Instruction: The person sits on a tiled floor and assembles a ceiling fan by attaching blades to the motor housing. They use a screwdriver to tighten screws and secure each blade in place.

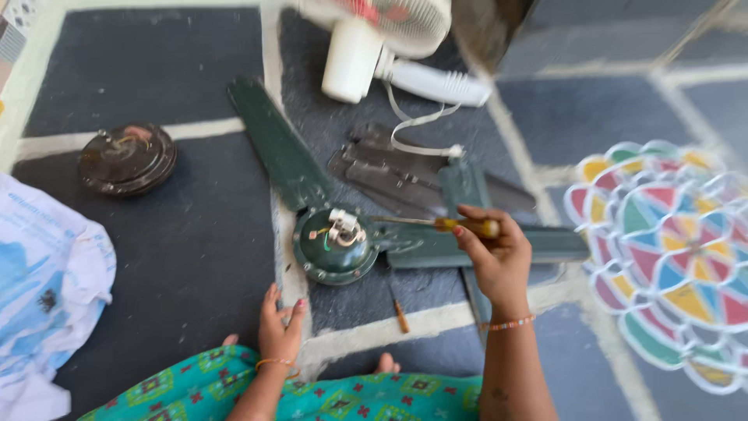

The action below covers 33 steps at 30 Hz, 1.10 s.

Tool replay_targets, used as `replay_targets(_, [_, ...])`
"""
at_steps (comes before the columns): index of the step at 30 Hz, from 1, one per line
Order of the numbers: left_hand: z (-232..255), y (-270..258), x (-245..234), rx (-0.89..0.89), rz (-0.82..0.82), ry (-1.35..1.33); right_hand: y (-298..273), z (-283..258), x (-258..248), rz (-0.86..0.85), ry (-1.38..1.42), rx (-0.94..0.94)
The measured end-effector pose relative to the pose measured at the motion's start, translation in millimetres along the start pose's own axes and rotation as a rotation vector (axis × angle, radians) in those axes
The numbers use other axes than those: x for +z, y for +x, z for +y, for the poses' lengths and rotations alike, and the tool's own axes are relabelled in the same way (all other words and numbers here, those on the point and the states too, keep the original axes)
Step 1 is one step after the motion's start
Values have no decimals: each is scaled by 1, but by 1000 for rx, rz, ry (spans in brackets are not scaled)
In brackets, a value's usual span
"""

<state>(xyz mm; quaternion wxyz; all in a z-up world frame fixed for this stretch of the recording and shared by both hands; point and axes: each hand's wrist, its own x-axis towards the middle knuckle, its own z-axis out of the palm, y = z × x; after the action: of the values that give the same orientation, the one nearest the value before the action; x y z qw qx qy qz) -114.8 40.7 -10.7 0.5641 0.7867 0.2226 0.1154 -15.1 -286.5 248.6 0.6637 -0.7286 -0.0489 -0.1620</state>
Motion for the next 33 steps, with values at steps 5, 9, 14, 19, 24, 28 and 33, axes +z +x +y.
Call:
replay_targets(5, [48, -3, 7, 240, 63, 313, 15, 35, 9, -119, 83, 58])
replay_targets(9, [89, 10, 22, 513, 54, 475, 18, 49, 10, -142, 128, 2])
replay_targets(14, [121, 65, 65, 541, 51, 522, 19, 52, 9, -109, 81, -1])
replay_targets(19, [129, 105, 102, 358, 75, 455, 20, 38, 7, -174, 12, 52])
replay_targets(24, [111, 104, 112, 424, 130, 561, 16, 29, 12, -181, -263, 30])
replay_targets(28, [104, 103, 110, 485, 189, 563, 16, 27, 21, -149, -300, -49])
replay_targets(33, [105, 104, 111, 462, 191, 566, 11, 31, 34, -159, -98, 2])
